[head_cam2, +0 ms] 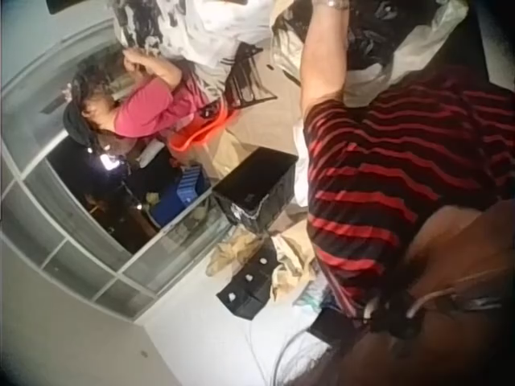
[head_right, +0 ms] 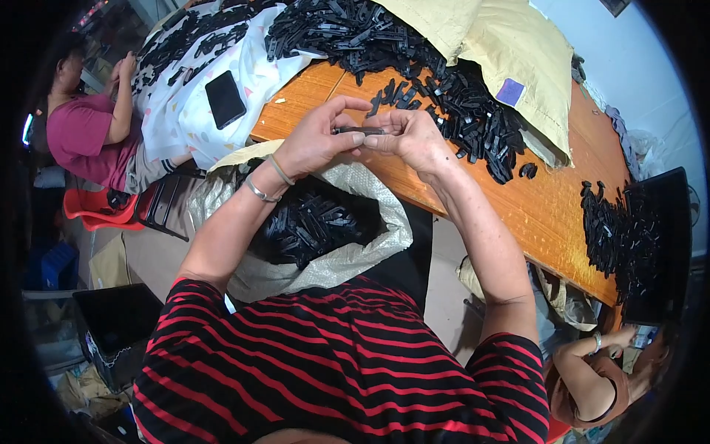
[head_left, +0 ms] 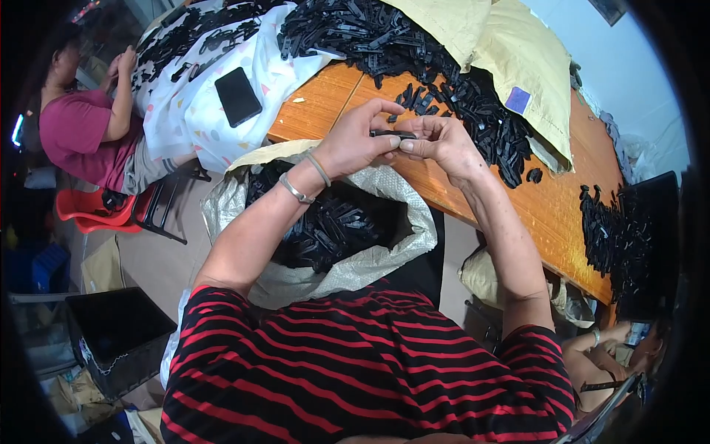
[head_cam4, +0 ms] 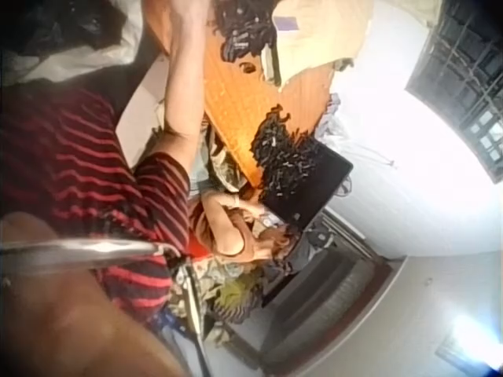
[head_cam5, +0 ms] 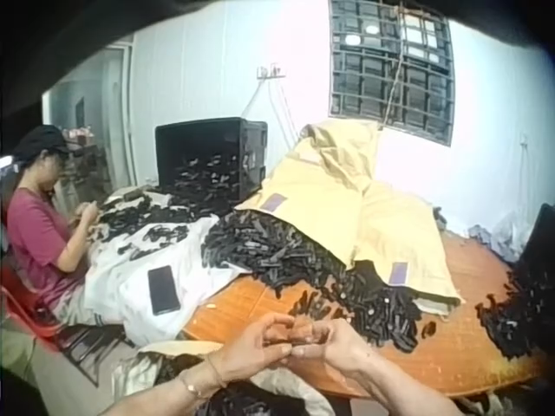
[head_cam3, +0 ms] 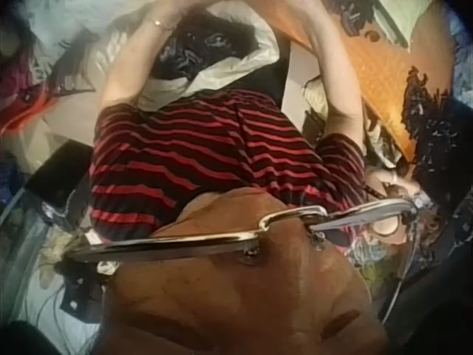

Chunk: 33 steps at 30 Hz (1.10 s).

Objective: Sorting and inspecting small black plastic parts on a workshop table.

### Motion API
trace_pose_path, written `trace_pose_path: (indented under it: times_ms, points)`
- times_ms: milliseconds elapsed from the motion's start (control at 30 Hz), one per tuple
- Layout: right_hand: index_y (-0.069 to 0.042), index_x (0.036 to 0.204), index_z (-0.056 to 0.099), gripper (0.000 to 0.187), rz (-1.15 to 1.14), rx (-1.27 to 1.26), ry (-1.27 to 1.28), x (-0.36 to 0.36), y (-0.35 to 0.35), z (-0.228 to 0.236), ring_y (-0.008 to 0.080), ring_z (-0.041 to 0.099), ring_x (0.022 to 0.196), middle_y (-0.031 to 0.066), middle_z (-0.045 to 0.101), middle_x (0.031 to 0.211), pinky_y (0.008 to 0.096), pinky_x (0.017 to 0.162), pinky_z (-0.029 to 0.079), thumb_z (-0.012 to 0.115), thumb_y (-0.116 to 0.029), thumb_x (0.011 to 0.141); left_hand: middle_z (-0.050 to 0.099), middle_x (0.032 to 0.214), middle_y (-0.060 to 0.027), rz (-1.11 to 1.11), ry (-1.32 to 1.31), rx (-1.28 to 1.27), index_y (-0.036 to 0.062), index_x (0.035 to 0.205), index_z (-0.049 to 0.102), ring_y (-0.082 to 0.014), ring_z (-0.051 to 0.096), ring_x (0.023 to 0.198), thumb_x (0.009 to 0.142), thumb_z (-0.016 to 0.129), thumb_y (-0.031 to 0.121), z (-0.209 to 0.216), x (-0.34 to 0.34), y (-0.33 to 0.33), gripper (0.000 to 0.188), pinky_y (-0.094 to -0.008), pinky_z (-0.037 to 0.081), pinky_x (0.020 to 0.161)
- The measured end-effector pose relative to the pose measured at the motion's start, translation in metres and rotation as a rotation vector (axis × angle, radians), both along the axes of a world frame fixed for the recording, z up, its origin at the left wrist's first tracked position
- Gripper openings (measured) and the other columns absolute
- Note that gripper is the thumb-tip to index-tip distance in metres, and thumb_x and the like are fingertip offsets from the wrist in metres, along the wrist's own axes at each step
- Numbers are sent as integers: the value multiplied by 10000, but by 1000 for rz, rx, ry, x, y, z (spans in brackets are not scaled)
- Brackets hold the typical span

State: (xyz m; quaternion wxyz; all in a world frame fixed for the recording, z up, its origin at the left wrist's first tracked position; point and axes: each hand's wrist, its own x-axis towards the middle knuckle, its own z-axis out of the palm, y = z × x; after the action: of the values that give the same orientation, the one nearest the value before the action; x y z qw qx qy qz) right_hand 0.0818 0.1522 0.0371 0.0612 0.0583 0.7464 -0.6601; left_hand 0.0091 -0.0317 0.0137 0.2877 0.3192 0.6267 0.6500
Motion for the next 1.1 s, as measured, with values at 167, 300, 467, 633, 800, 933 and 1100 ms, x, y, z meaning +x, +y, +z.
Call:
trace_pose_path:
  times_ms: [167,300,467,633,800,933,1100]
  points:
    - [51,1065,640,327,-3,-85,-1,0,5,-8,151,660,823,100,686,933,269,797,537,734,12,755,615,805,-8,91,424,-125,13,1256,488,-77,581,713,871,650,97,8,7,0,426,-218,479,667]
    - [44,1029,641,288,-104,-202,29,4,-3,-7,147,660,822,96,684,900,274,779,544,732,23,756,627,853,-7,98,287,20,-3,1199,540,-63,573,766,862,658,94,5,8,-4,370,-212,477,697]
    - [44,1040,630,289,-85,-228,77,14,-14,-13,136,654,784,90,685,864,245,710,534,727,17,770,643,933,-33,60,227,-97,-28,1130,581,-65,585,827,879,643,82,10,8,-19,281,-209,482,750]
    - [27,1093,614,282,99,-174,61,35,-37,-18,104,635,784,75,677,893,243,721,519,700,-35,831,653,901,-54,29,-167,-85,-41,1033,612,-78,602,779,865,650,50,16,27,-52,194,-225,502,707]
    - [-3,1074,647,238,300,-28,153,28,-19,-26,88,625,797,39,672,900,251,737,516,691,-77,853,654,910,-17,-170,71,-365,-1,1002,644,-81,603,806,845,653,15,17,31,-104,158,-223,479,744]
    - [-19,911,688,141,-127,917,547,-7,33,-36,244,650,689,125,665,851,337,631,520,679,-78,783,664,895,-15,-67,295,-409,4,987,661,-69,598,791,838,664,29,35,28,-86,152,-226,475,723]
    - [-47,911,682,165,-134,1358,617,-46,63,-53,285,595,910,100,617,910,379,783,495,605,-64,766,682,819,-141,333,751,-462,-1,983,663,-228,669,775,832,684,212,7,-26,4,262,-331,516,696]
